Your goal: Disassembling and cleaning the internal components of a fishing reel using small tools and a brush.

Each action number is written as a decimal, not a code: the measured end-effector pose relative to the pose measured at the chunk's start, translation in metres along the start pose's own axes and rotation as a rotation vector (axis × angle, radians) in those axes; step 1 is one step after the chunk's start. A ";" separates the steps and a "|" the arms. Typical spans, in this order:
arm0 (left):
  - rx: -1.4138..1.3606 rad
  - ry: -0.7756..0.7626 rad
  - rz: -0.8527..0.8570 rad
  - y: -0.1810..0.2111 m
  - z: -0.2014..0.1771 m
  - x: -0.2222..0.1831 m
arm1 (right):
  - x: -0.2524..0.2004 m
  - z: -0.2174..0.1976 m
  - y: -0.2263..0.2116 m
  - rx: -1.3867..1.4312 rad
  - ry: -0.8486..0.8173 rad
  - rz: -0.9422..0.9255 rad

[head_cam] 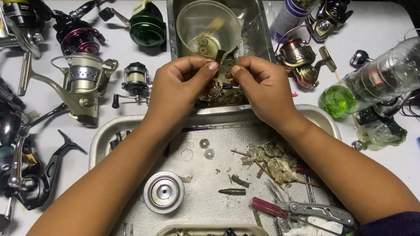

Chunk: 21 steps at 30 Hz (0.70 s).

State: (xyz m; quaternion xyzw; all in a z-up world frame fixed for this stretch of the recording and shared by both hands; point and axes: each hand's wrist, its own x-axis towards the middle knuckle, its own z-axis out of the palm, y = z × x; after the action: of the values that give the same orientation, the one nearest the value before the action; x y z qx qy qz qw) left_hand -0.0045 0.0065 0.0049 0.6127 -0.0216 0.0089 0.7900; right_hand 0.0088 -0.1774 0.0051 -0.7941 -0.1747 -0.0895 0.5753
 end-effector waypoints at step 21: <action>0.092 -0.058 -0.030 0.014 -0.001 -0.003 | 0.024 -0.068 -0.072 -0.566 -0.416 -0.287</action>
State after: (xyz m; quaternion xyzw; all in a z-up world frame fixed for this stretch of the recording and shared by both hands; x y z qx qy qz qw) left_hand -0.0076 0.0114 0.0185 0.6485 -0.0352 -0.0196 0.7602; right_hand 0.0070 -0.2175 0.0990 -0.8903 -0.3655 -0.0508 0.2669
